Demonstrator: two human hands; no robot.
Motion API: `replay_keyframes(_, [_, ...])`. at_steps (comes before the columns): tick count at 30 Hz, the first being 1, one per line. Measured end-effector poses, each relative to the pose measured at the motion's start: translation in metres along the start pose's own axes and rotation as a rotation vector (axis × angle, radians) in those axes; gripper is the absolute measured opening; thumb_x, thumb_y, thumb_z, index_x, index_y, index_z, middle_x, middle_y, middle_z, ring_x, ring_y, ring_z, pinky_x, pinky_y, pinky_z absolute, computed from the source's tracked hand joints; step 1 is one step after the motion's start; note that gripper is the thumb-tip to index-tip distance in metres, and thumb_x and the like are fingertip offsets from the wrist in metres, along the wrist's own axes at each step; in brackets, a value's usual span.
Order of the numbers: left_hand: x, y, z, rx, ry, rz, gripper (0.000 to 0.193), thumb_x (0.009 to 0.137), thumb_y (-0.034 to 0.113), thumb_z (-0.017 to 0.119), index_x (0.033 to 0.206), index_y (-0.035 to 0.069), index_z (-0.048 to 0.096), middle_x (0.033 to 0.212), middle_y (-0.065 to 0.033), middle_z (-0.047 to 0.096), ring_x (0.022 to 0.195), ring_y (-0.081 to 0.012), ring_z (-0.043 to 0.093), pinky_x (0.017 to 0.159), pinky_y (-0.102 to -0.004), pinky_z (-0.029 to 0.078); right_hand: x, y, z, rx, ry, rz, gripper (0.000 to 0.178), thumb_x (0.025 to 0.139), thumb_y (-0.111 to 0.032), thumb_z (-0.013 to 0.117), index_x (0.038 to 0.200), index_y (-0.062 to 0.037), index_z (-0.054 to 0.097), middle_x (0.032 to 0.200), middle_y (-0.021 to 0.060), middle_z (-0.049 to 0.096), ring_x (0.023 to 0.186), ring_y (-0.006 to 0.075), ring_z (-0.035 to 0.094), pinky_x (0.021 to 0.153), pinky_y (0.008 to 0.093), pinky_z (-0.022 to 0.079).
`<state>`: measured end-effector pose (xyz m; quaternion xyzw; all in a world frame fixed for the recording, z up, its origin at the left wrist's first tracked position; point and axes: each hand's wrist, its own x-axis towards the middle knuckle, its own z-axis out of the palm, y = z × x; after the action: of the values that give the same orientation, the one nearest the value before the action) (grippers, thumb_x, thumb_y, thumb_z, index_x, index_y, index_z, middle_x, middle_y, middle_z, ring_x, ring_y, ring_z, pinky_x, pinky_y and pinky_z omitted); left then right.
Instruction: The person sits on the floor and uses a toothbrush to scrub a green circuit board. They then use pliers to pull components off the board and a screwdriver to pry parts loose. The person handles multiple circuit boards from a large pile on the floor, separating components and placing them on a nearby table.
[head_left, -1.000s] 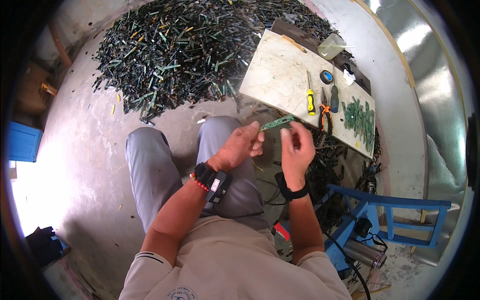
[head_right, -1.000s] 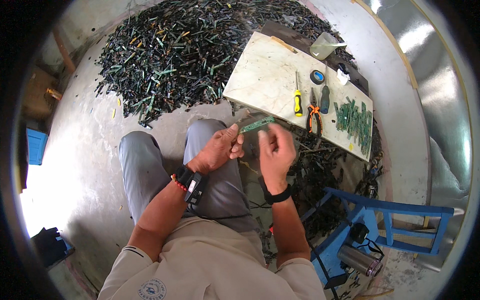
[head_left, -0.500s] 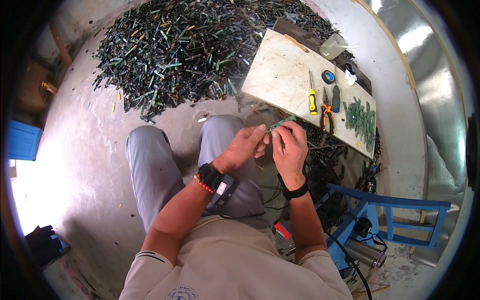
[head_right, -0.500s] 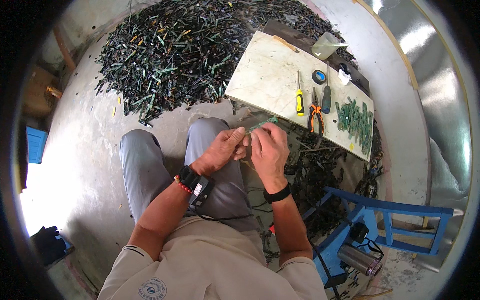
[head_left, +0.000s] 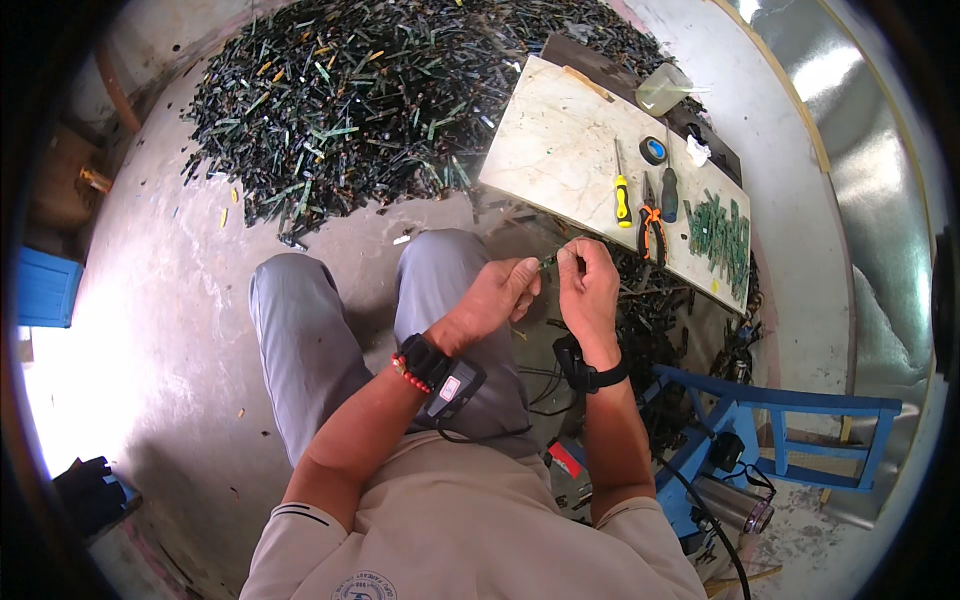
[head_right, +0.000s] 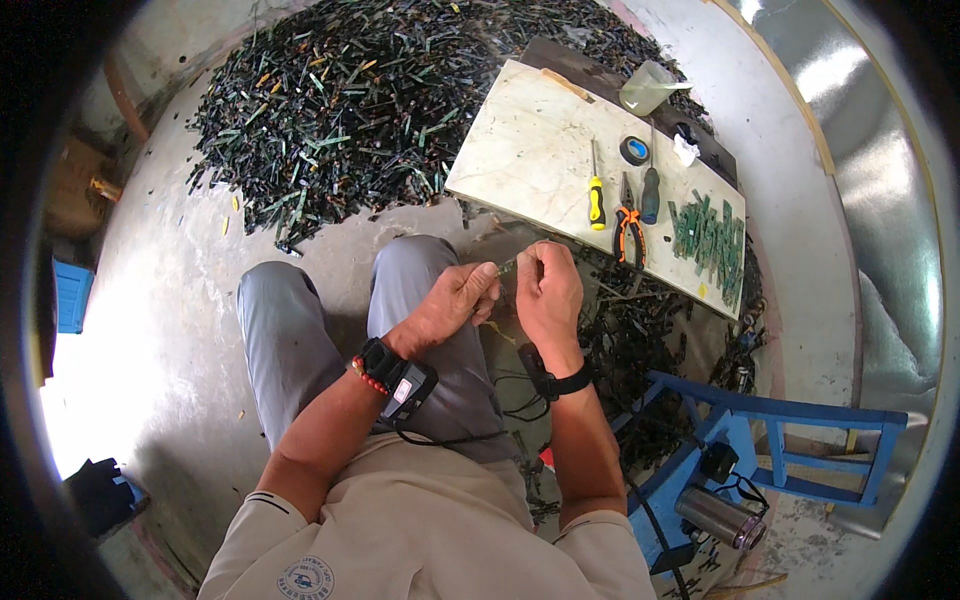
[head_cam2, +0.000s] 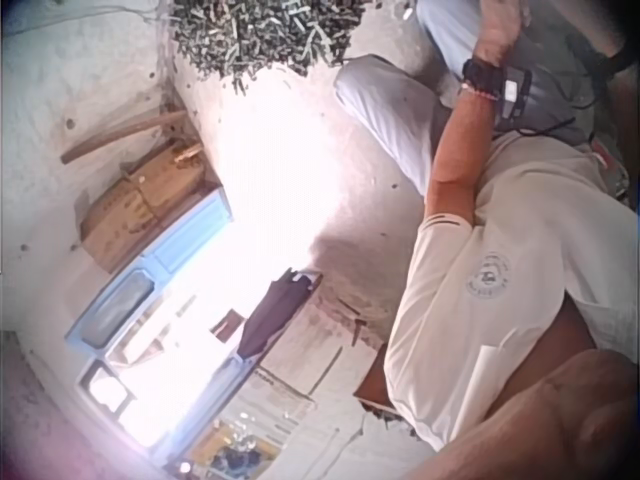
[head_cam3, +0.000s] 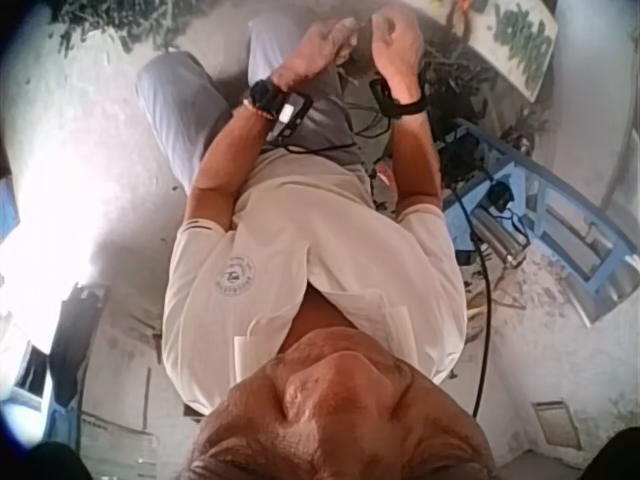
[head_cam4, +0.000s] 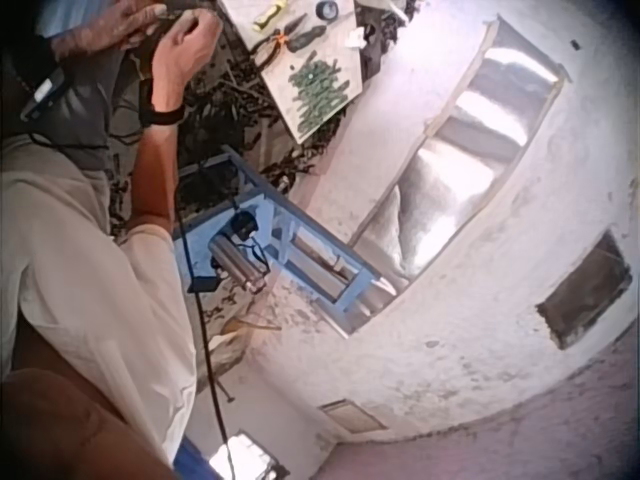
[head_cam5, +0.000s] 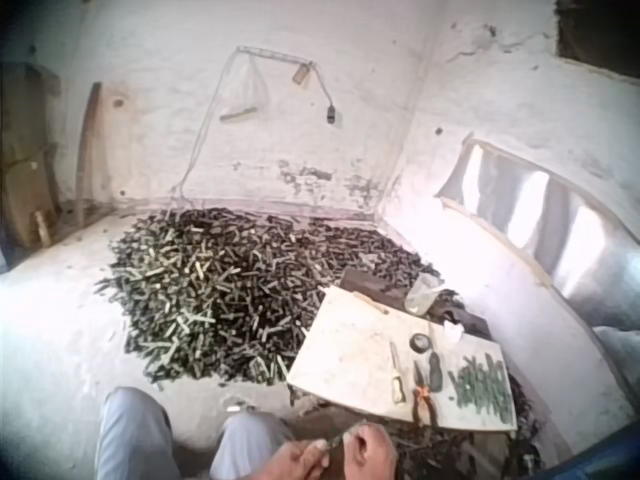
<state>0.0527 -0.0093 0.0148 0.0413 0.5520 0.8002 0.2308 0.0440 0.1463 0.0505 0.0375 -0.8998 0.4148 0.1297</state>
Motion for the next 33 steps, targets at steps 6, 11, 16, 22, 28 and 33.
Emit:
replay_keyframes(6, [0.001, -0.002, -0.001, -0.034, 0.002, -0.018, 0.046, 0.104, 0.04, 0.043, 0.081, 0.002, 0.053, 0.064, -0.0005, 0.043, 0.055, -0.0112, 0.042, 0.049, -0.0277, 0.037, 0.004, -0.002, -0.002, 0.029, 0.013, 0.012, 0.009, 0.088, -0.008, 0.065, 0.09, -0.0002, 0.062, 0.086, 0.0119, 0.063, 0.073, 0.025, 0.06, 0.064, 0.0339, 0.048])
replay_keyframes(11, [0.0, -0.003, -0.003, -0.081, -0.001, -0.032, 0.045, 0.104, 0.04, 0.043, 0.08, 0.003, 0.051, 0.064, -0.0003, 0.042, 0.055, -0.0111, 0.042, 0.049, -0.027, 0.036, 0.008, 0.017, -0.011, 0.157, 0.12, 0.106, 0.012, 0.089, -0.011, 0.067, 0.093, 0.0004, 0.065, 0.084, 0.0092, 0.063, 0.069, 0.0178, 0.058, 0.064, 0.0301, 0.047])
replay_keyframes(16, [-0.003, 0.0, -0.002, -0.131, 0.012, -0.045, 0.041, 0.104, 0.039, 0.045, 0.081, 0.004, 0.051, 0.064, 0.0024, 0.039, 0.053, -0.0096, 0.036, 0.049, -0.0263, 0.033, 0.025, 0.035, -0.034, -0.071, 0.326, 0.067, 0.017, 0.086, -0.011, 0.069, 0.099, -0.0014, 0.064, 0.087, 0.0107, 0.063, 0.072, 0.0215, 0.061, 0.066, 0.0338, 0.049])
replay_keyframes(22, [-0.002, 0.004, 0.0, -0.06, 0.016, -0.045, 0.045, 0.104, 0.042, 0.042, 0.08, 0.005, 0.05, 0.066, -0.0003, 0.042, 0.056, -0.0107, 0.041, 0.05, -0.0262, 0.035, 0.059, 0.064, -0.049, -0.43, 0.405, -0.005, 0.026, 0.081, -0.013, 0.07, 0.103, -0.0014, 0.063, 0.105, 0.0151, 0.063, 0.098, 0.035, 0.059, 0.085, 0.0456, 0.048])
replay_keyframes(28, [-0.004, 0.006, -0.005, -0.108, 0.01, -0.044, 0.045, 0.104, 0.043, 0.042, 0.081, 0.005, 0.048, 0.066, -0.0004, 0.041, 0.057, -0.0111, 0.041, 0.051, -0.0255, 0.034, 0.05, 0.083, -0.058, -0.69, 0.332, 0.229, 0.051, 0.079, -0.033, 0.075, 0.117, -0.0032, 0.06, 0.108, 0.0212, 0.061, 0.102, 0.0416, 0.056, 0.084, 0.0513, 0.049])
replay_keyframes(33, [-0.003, 0.005, -0.004, -0.165, -0.001, -0.065, 0.044, 0.103, 0.042, 0.045, 0.082, 0.004, 0.051, 0.064, 0.0011, 0.04, 0.056, -0.0116, 0.039, 0.052, -0.0276, 0.035, 0.045, 0.083, -0.065, -0.74, 0.221, 0.219, 0.059, 0.078, -0.04, 0.075, 0.119, 0.0004, 0.059, 0.106, 0.022, 0.062, 0.1, 0.0421, 0.058, 0.081, 0.0505, 0.05])
